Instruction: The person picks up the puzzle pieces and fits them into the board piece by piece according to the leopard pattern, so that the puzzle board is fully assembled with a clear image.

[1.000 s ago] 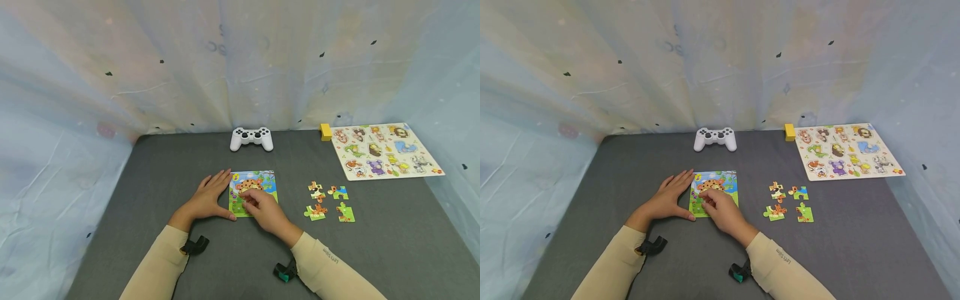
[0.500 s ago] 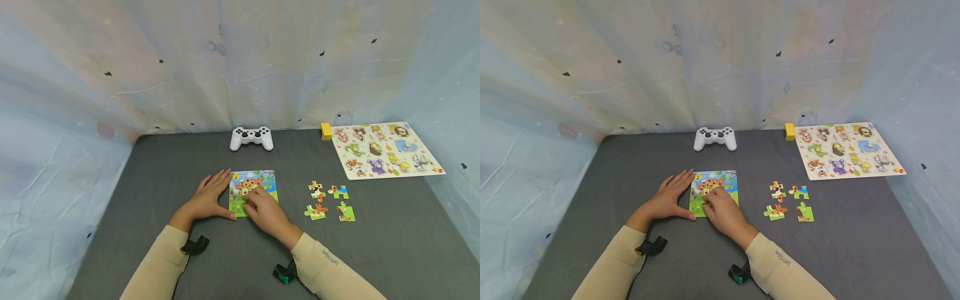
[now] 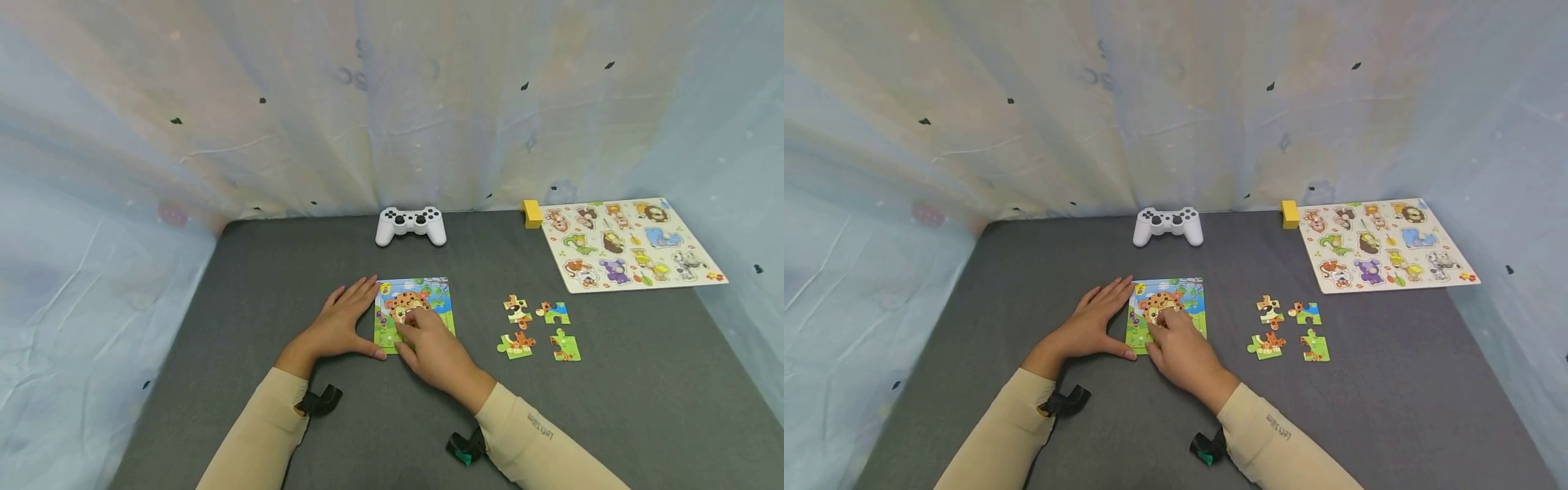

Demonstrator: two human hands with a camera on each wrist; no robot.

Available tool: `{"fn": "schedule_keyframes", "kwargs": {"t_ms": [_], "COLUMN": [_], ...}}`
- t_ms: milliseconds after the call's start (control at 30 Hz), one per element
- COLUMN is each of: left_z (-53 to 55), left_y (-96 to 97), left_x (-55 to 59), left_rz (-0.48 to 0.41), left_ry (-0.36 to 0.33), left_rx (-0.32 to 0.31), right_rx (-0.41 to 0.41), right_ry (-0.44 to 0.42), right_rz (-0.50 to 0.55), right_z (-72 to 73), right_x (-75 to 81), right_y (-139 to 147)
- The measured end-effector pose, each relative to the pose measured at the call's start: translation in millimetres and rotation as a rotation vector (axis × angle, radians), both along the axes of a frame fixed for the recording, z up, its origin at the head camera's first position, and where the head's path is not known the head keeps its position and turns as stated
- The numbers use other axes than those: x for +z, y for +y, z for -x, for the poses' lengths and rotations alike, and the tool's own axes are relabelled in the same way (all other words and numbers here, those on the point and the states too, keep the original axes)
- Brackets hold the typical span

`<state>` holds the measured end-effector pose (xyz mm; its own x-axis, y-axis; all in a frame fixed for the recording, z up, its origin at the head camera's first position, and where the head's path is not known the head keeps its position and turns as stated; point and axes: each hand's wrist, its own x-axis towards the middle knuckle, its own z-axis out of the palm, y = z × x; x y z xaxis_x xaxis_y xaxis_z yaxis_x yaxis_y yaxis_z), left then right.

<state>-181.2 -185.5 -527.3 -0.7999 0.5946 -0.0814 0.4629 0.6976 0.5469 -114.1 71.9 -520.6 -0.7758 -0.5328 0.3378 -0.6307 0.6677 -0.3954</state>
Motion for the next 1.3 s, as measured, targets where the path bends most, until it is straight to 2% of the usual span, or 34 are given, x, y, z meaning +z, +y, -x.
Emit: {"fn": "schedule_keyframes", "kwargs": {"t_ms": [300,433,600,700,833,1300], "left_z": [-0.1,0.3,0.9,0.7,-0.6,0.6], "left_y": [0.7,0.3,-0.2,-0.2,0.6,1.5], "left_x": [0.0,-0.8,-1.6,-1.2,3.2,1.3], "left_rz": [-0.001,0.001,0.008,0.007,0.006,0.025], "left_ry": [0.005,0.010,0.001,0.003,0.007,-0.002], "left_rx": [-0.003,-0.010,-0.009,-0.009,-0.013,-0.005], "right_rx": [-0.033,-0.021,0.004,0.012,0.023,0.028], "right_ry": [-0.014,-0.001,-0.087,-0.130,-0.153,-0.211], "right_rz": [0.012,-0.037,-0.133,-0.142,-0.148,-0.251], "right_z": [-0.6,0.1,-2.8,-3.3,-3.1,-10.6], "right_x": [0.1,-1.2,-1.9,-2.1,-1.4,2.3], "right_y": [-0.5,0.3,2.6,4.2,5.0,1.6]}}
